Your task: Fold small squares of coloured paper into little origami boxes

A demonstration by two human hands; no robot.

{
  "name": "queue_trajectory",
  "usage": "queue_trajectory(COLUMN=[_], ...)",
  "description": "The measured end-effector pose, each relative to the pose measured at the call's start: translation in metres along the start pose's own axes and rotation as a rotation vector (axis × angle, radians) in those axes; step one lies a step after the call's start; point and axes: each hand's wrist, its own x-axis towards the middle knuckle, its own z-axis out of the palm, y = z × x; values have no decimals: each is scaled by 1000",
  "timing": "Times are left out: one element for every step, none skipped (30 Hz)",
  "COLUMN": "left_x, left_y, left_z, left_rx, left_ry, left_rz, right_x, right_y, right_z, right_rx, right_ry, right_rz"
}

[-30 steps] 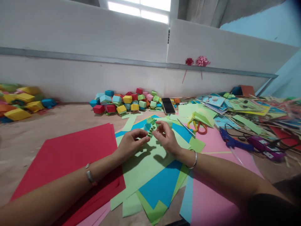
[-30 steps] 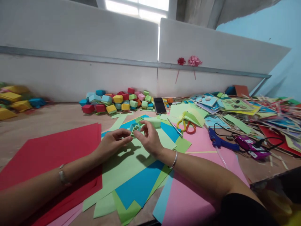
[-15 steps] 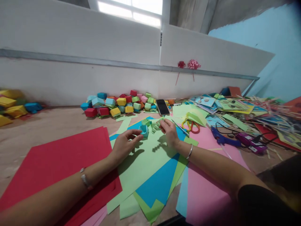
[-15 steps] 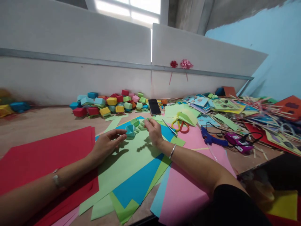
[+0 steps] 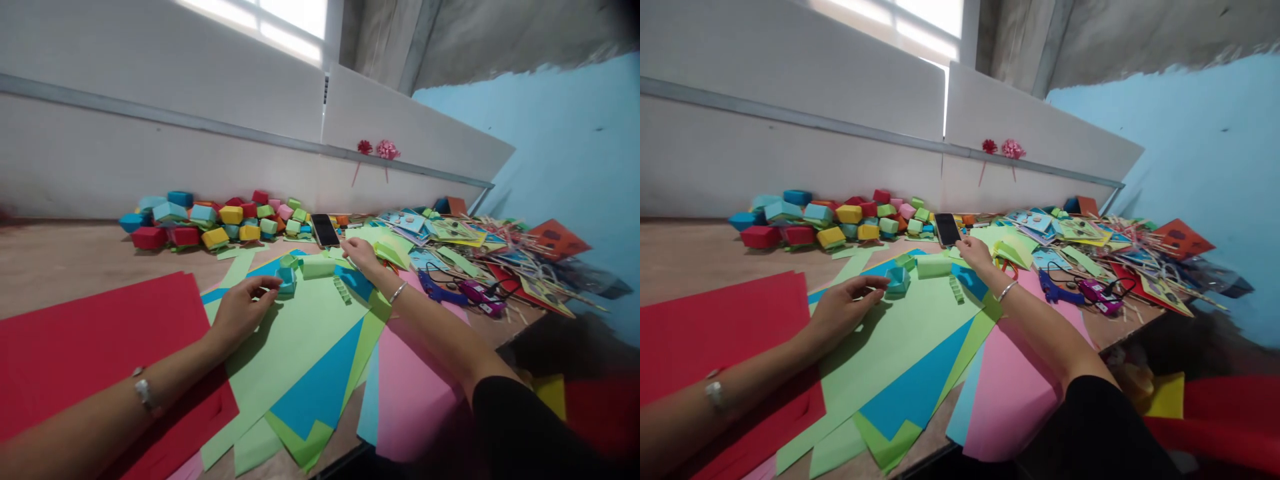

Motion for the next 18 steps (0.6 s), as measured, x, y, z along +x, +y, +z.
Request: queue_trajectory(left_x=[0, 0, 0, 0, 0, -1, -1, -1, -1, -1, -2, -1, -1, -1, 0, 1, 1, 2], left_y=[0, -1, -1, -1, -1, -1, 0, 0, 1, 2, 3, 4, 6, 6, 7, 7, 7, 6], left_z=[0, 0, 0, 0, 0, 0, 0, 0, 0, 1, 2, 3, 4, 4, 5, 6, 6, 7], left_rx=[4, 5, 4, 0, -7, -17, -35, -64, -107, -166, -242, -334, -436, -543, -649, -741, -807, -843], left_ry=[-3, -6, -9, -15, -19, -23, -27, -32, -35, -41, -50, -59, -67, -71, -66, -56, -38, -20], left_rz=[3, 5, 6, 4, 0, -8, -23, -42, -66, -92, -117, -141, -163, -180, -191, -198, -197, -194], right_x=[1, 2, 2, 3, 4, 4, 5, 5, 5, 4, 1, -3, -9, -15, -23, -31, -38, -44], right_y=[-3, -5, -8, -10, -12, -15, -18, -22, -27, -32, -37, -42, -47, -50, -51, -51, -50, -47], right_z=[3, 8, 13, 18, 23, 27, 30, 32, 31, 30, 27, 24, 21, 18, 17, 16, 16, 17], right_rx=[-14, -21, -21, -14, 0, 19, 42, 66, 101, 145, 197, 305, 393, 433, 449, 444, 444, 458], right_ry=[-41, -73, -93, -102, -106, -107, -105, -101, -94, -86, -74, -74, -79, -105, -144, -222, -315, -394], right_rz=[14, 26, 35, 37, 37, 32, 24, 13, -9, -47, -99, -203, -321, -435, -535, -603, -636, -637])
